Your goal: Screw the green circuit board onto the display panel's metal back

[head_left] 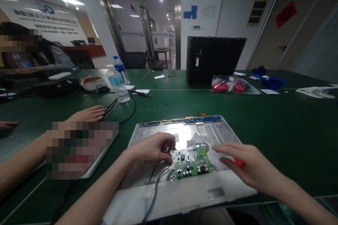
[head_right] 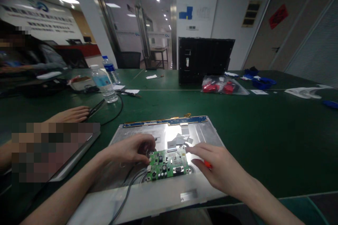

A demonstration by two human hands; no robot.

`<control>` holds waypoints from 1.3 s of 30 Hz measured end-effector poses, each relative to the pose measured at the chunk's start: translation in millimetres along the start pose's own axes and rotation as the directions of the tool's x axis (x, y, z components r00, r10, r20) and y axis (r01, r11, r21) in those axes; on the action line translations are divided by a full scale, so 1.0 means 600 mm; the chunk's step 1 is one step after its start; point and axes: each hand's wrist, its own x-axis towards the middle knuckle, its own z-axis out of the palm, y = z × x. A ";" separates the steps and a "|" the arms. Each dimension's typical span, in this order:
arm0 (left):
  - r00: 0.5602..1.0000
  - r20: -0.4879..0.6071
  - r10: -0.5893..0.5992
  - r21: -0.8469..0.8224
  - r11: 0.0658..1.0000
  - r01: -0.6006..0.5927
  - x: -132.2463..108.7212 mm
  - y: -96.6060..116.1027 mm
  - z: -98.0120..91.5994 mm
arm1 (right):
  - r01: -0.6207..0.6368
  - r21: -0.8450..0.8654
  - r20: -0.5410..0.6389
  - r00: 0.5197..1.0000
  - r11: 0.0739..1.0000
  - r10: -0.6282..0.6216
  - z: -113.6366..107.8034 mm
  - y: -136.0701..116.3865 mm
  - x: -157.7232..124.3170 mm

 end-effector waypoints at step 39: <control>0.934 -0.355 0.046 0.273 0.960 0.056 0.041 -0.055 0.000 | -0.240 0.959 0.072 0.728 0.154 0.682 0.058 0.088 -0.002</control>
